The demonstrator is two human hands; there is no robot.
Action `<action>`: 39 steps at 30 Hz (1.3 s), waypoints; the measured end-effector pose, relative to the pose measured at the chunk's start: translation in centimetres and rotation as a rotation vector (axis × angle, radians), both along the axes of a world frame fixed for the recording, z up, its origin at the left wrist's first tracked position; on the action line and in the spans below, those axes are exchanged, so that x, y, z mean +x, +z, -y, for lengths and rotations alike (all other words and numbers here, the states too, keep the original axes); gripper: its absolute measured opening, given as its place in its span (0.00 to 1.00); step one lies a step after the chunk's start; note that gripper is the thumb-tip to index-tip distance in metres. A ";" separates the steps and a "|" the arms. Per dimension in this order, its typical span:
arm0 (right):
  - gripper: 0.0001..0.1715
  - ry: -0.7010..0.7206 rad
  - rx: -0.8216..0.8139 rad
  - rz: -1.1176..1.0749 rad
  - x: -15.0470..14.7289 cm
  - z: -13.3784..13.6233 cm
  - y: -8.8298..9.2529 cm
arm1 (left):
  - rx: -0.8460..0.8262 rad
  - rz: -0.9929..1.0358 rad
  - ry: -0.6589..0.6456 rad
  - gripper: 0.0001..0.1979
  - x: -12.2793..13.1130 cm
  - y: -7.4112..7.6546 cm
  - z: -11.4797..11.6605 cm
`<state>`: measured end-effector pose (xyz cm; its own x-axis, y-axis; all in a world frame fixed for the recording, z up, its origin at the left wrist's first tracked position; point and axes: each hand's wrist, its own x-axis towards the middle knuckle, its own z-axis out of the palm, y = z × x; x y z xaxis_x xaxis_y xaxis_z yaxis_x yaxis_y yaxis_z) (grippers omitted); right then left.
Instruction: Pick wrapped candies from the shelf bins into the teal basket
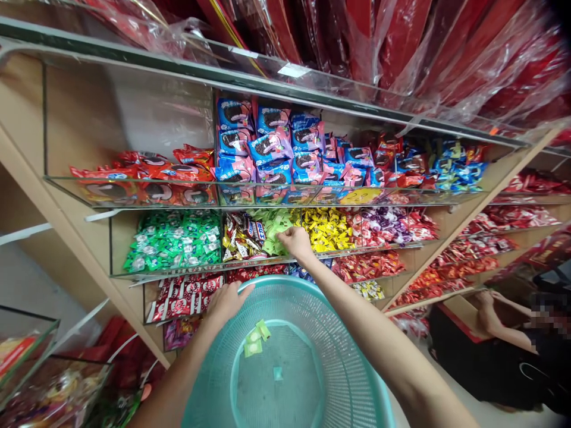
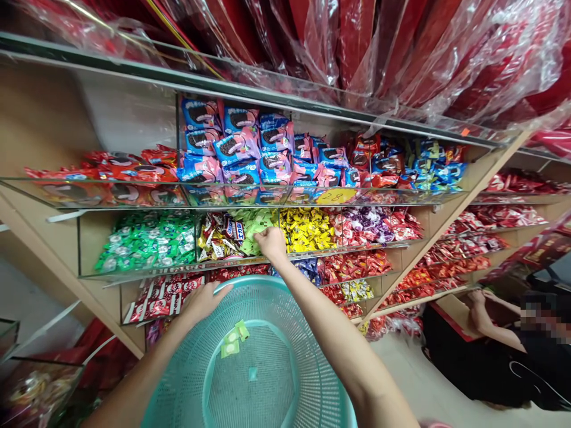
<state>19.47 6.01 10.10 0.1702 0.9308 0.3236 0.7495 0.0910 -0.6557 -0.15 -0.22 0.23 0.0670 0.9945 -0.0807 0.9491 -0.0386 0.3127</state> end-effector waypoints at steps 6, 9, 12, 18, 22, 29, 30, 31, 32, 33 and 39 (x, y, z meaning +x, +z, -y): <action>0.10 -0.017 -0.001 -0.178 -0.9 -0.4 0.0 | -0.003 -0.013 0.001 0.34 -0.3 0.1 -0.2; 0.09 -0.016 -0.023 -0.275 -0.9 -0.3 0.6 | 0.002 -0.019 0.016 0.34 -0.4 0.0 -0.2; 0.09 -0.006 -0.022 -0.353 -0.5 -0.4 1.1 | 0.009 -0.020 0.011 0.34 -0.5 -0.3 -0.3; 0.14 0.097 -0.004 -0.524 0.7 0.7 2.0 | 0.014 -0.036 -0.018 0.35 -0.4 -0.6 -0.6; 0.15 0.258 0.025 -0.535 2.0 5.1 2.2 | 0.007 -0.044 -0.013 0.36 -0.4 -0.5 -0.8; 0.17 0.589 -0.558 -0.472 1.9 10.0 -7.6 | 0.008 -0.051 -0.030 0.35 0.1 -0.2 -0.5; 0.16 0.566 -0.603 -0.485 1.5 9.9 -9.5 | 0.011 -0.052 -0.037 0.35 0.3 -0.1 -0.5; 0.16 0.563 -0.641 -0.493 1.1 9.7 -11.3 | 0.014 -0.053 -0.041 0.35 0.4 -0.1 -0.4; 0.16 0.583 -0.671 -0.500 0.8 9.4 -12.8 | 0.017 -0.054 -0.043 0.35 0.5 -0.1 -0.4; 0.17 0.607 -0.700 -0.505 0.4 9.2 -14.0 | 0.019 -0.055 -0.042 0.35 0.5 -0.1 -0.3; 0.21 0.706 -0.776 -0.540 -0.7 8.0 -16.8 | 0.015 -0.042 -0.037 0.35 0.4 -0.1 0.1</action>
